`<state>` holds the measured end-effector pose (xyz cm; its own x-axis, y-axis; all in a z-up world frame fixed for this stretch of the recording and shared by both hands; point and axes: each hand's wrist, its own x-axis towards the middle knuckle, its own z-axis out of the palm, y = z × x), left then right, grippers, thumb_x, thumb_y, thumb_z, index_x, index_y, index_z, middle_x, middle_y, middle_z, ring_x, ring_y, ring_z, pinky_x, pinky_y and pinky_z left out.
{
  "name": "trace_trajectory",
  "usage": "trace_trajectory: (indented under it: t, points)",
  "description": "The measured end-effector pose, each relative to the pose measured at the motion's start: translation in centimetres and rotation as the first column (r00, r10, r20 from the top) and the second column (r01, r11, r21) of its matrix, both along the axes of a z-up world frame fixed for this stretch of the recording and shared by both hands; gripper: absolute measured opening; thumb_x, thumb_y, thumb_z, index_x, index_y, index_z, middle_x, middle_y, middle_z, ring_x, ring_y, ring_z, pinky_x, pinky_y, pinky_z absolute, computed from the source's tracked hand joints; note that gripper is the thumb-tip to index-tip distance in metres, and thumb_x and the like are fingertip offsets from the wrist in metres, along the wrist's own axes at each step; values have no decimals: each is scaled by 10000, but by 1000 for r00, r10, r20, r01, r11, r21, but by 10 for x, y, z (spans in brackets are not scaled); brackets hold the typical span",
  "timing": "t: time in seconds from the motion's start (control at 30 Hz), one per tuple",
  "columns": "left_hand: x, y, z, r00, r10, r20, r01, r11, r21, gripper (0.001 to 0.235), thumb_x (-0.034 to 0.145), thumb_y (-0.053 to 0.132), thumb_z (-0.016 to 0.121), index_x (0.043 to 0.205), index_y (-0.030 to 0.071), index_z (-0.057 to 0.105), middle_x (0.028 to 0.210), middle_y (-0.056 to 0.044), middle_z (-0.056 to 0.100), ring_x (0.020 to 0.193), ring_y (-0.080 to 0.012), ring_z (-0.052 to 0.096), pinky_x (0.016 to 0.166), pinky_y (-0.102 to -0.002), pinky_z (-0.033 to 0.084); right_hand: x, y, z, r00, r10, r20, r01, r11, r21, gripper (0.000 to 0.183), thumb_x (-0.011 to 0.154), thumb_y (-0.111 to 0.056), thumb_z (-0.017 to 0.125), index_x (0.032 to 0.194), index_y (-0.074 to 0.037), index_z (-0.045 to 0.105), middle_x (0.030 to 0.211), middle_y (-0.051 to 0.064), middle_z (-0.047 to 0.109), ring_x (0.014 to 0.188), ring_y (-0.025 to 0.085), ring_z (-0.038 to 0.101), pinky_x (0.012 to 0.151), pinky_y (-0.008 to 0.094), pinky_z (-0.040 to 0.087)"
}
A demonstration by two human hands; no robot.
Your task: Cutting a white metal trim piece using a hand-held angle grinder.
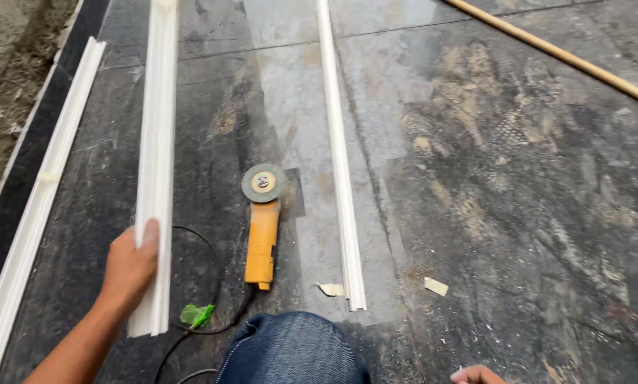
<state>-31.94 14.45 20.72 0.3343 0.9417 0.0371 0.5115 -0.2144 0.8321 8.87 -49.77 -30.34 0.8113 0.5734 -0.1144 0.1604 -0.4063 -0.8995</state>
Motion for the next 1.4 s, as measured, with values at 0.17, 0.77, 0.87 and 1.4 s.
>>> trace_trajectory:
  t: [0.17, 0.77, 0.87, 1.4]
  points:
    - [241, -87, 85, 824, -374, 426, 376, 923, 83, 529, 873, 444, 724, 1098, -19, 603, 915, -101, 708, 757, -152, 689, 667, -342, 566, -82, 114, 472, 974, 66, -215, -109, 976, -191, 325, 962, -365, 592, 1104, -85, 676, 919, 87, 722, 924, 170, 703, 865, 359, 557]
    - [292, -594, -108, 803, -559, 208, 586, 675, -448, 549, 908, 438, 609, 1275, 65, 442, 1067, -253, 725, 1031, -437, 700, 921, -517, 511, 35, 13, 410, 939, -344, -30, 329, 918, -222, 568, 681, -339, 864, 1043, 47, 658, 871, 150, 691, 778, 265, 686, 716, 429, 571]
    - [281, -613, -162, 834, -502, 227, 520, 580, -627, 566, 933, 526, 505, 1239, 51, 520, 1112, -245, 720, 1078, -403, 690, 961, -492, 493, -23, -35, 367, 930, -335, 153, 356, 925, -135, 553, 604, -243, 838, 1060, 9, 653, 851, 133, 693, 761, 213, 656, 689, 360, 558]
    - [310, -534, -247, 777, -68, 626, 617, 284, -734, 268, 892, 116, 752, 1079, -5, 602, 840, -117, 674, 664, -209, 689, 616, -365, 578, -138, -60, 404, 932, -111, 346, 189, 961, -203, 431, 950, -323, 650, 1279, -45, 634, 1204, 172, 701, 1121, 308, 682, 942, 423, 532]
